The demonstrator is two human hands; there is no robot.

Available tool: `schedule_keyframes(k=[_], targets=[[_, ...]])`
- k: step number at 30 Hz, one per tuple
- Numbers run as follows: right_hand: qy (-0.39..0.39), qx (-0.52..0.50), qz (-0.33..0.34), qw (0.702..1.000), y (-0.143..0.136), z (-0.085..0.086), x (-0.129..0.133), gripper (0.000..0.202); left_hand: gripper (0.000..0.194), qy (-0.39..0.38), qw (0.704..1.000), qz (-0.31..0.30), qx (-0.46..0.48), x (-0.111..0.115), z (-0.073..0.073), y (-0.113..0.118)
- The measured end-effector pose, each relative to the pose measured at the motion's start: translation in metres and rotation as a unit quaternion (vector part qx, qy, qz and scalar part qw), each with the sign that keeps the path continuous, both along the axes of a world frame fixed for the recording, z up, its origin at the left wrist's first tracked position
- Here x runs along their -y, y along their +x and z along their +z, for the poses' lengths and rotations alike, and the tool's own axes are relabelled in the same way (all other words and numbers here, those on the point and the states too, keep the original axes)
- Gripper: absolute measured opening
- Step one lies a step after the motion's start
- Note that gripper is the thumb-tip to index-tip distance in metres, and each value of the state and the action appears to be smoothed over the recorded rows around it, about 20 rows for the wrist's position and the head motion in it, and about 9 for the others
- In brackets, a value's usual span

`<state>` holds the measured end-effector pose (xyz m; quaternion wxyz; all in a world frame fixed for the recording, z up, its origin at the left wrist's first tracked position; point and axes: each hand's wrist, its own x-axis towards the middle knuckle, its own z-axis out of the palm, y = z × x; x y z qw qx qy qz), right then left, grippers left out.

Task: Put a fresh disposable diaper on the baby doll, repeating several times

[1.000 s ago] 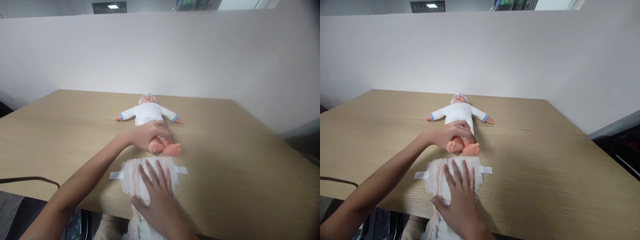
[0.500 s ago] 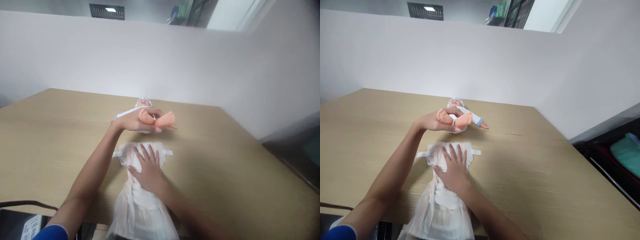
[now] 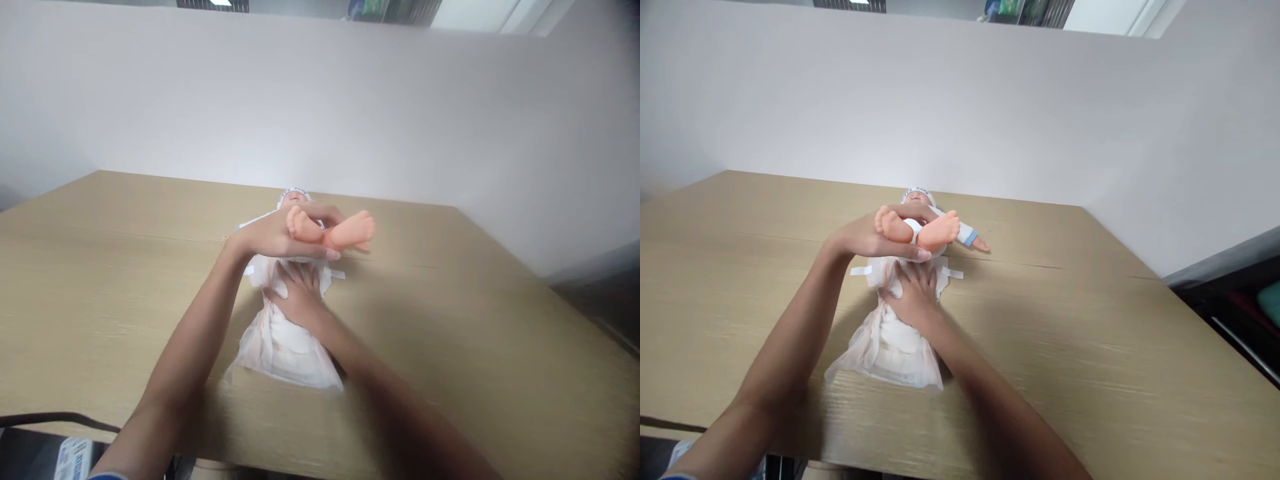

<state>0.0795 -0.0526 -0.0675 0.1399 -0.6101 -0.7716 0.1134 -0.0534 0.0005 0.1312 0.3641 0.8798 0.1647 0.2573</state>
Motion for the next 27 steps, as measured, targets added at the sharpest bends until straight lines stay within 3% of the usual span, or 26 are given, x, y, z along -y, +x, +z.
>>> schedule_keyframes(k=[7, 11, 24, 27], targets=[[0.069, 0.009, 0.017, 0.997, 0.003, -0.008, -0.02, 0.085, 0.028, -0.001, 1.0, -0.02, 0.018, -0.001, 0.001, -0.002], [0.084, 0.005, 0.013, 0.996, 0.003, -0.009, -0.023, 0.084, 0.031, 0.01, 0.999, -0.014, 0.032, -0.001, 0.0, -0.002], [0.12, -0.025, 0.035, 0.992, 0.003, -0.003, -0.03, 0.078, 0.033, 0.003, 0.999, 0.0, 0.05, -0.005, -0.003, -0.003], [0.113, -0.035, 0.031, 0.992, 0.003, 0.007, -0.029, 0.071, 0.037, 0.003, 0.999, -0.013, 0.037, -0.004, -0.004, -0.002]])
